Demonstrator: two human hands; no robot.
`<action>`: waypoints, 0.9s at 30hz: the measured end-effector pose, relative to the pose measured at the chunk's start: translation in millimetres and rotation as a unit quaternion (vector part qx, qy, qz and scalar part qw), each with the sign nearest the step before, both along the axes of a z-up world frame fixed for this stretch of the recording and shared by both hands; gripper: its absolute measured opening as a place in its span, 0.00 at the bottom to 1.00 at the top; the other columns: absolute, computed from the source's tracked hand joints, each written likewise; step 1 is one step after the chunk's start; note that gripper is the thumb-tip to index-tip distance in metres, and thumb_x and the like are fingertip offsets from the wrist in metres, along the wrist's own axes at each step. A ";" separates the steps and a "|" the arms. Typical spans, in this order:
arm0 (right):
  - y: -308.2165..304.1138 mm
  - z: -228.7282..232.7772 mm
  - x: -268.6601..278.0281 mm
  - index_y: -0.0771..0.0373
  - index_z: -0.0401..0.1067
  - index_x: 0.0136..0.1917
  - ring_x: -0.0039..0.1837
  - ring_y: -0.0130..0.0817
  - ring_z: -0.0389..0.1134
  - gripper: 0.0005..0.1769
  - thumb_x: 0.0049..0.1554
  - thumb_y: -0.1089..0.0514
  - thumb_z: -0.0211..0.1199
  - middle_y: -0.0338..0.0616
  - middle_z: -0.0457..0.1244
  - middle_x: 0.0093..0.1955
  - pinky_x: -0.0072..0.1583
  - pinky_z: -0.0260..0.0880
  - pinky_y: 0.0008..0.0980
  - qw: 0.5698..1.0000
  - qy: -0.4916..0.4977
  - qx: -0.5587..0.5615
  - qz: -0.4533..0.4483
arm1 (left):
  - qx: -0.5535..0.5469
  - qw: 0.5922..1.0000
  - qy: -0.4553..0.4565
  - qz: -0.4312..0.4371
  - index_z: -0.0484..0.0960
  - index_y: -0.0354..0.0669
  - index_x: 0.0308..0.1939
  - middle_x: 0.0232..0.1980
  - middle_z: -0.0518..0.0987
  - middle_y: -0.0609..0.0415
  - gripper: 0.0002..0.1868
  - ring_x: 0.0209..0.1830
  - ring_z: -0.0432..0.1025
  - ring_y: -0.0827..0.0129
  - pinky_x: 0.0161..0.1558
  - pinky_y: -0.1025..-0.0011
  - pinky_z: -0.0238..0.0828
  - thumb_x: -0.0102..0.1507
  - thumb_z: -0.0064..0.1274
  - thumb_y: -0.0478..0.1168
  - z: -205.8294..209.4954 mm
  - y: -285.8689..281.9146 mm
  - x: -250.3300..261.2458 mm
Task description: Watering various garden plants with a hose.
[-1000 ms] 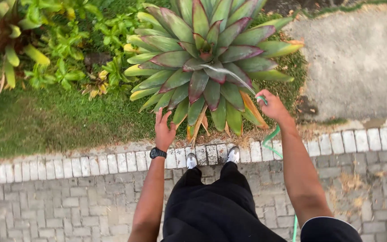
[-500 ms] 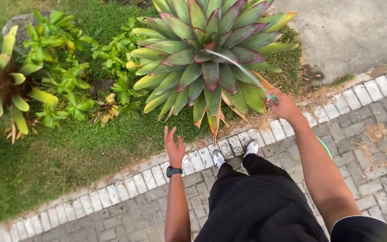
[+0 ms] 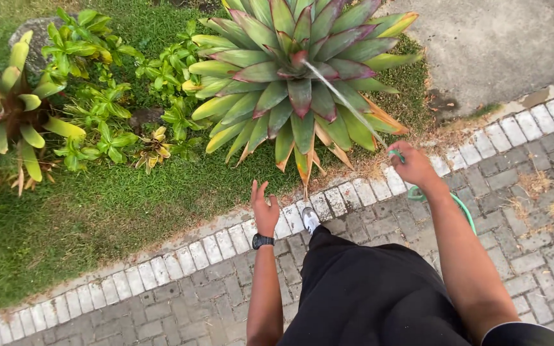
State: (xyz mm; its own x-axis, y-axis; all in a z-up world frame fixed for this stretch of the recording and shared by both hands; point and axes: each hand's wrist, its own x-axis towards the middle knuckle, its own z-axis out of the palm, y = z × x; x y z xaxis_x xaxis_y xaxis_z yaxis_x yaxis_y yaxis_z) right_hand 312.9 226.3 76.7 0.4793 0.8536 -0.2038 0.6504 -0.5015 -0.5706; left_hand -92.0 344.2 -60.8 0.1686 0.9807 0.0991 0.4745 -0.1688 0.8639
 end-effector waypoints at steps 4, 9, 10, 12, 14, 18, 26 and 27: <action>-48.7 -26.4 -6.1 0.58 0.69 0.57 0.46 0.45 0.72 0.10 0.61 0.59 0.59 0.51 0.69 0.44 0.50 0.71 0.43 0.988 0.009 0.129 0.078 | 0.042 0.999 -0.017 -0.018 0.71 0.37 0.68 0.79 0.59 0.34 0.28 0.79 0.55 0.42 0.74 0.54 0.57 0.62 0.51 0.31 13.6 -28.1 1.6; -107.4 -62.5 5.1 0.56 0.69 0.59 0.47 0.59 0.73 0.13 0.60 0.59 0.60 0.60 0.69 0.44 0.49 0.72 0.50 0.995 0.012 0.093 0.031 | 0.091 0.996 -0.009 -0.007 0.61 0.37 0.75 0.79 0.58 0.33 0.35 0.80 0.52 0.41 0.76 0.53 0.50 0.64 0.52 0.32 29.6 -80.2 13.0; -117.5 -66.2 3.5 0.56 0.69 0.59 0.47 0.59 0.73 0.13 0.60 0.59 0.60 0.60 0.69 0.44 0.49 0.72 0.50 0.995 0.014 0.088 0.039 | 0.086 0.996 -0.008 0.001 0.61 0.37 0.75 0.79 0.58 0.33 0.35 0.80 0.52 0.41 0.76 0.53 0.50 0.64 0.52 0.32 32.8 -98.0 10.5; -137.6 -71.3 14.3 0.57 0.67 0.59 0.49 0.62 0.72 0.13 0.61 0.58 0.59 0.61 0.69 0.44 0.49 0.72 0.50 0.995 0.021 0.098 0.020 | 0.099 0.995 -0.027 0.006 0.61 0.36 0.75 0.79 0.58 0.32 0.35 0.81 0.52 0.41 0.77 0.54 0.49 0.63 0.52 0.31 37.0 -131.3 20.9; -155.4 -77.7 21.2 0.57 0.68 0.59 0.48 0.63 0.72 0.14 0.60 0.59 0.60 0.62 0.69 0.44 0.49 0.72 0.50 0.992 0.010 0.123 0.024 | 0.094 0.995 -0.003 0.035 0.61 0.36 0.75 0.78 0.60 0.33 0.36 0.81 0.53 0.41 0.78 0.53 0.49 0.62 0.52 0.31 43.3 -171.2 27.1; -201.0 -74.8 16.6 0.57 0.68 0.57 0.46 0.60 0.72 0.11 0.60 0.60 0.61 0.60 0.68 0.39 0.48 0.71 0.49 0.987 0.040 0.154 0.022 | 0.071 0.992 0.021 0.103 0.64 0.37 0.74 0.79 0.61 0.31 0.35 0.80 0.55 0.42 0.77 0.56 0.52 0.62 0.53 0.29 45.7 -260.7 22.2; -259.6 -53.9 3.7 0.57 0.68 0.57 0.34 0.47 0.69 0.10 0.62 0.62 0.60 0.54 0.65 0.32 0.40 0.67 0.43 0.989 0.073 0.129 -0.012 | 0.084 0.982 0.069 0.155 0.64 0.35 0.74 0.79 0.60 0.30 0.35 0.81 0.55 0.39 0.77 0.53 0.52 0.62 0.53 0.28 74.2 -344.8 -24.9; -266.1 -52.4 3.6 0.57 0.68 0.56 0.34 0.44 0.69 0.09 0.62 0.62 0.59 0.52 0.66 0.33 0.39 0.67 0.42 0.987 0.074 0.142 -0.018 | 0.092 0.981 0.072 0.155 0.64 0.36 0.74 0.79 0.60 0.30 0.35 0.81 0.55 0.40 0.78 0.52 0.51 0.62 0.53 0.28 79.9 -347.7 -26.7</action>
State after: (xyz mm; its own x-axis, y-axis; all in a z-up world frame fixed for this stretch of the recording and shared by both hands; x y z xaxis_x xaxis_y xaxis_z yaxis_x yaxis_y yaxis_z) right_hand 316.4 -39.7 24.4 0.4930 0.8696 -0.0279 0.5343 -0.3280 -0.7790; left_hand -118.7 -3.5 19.1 -0.1092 0.9549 0.2761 0.6431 -0.1439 0.7521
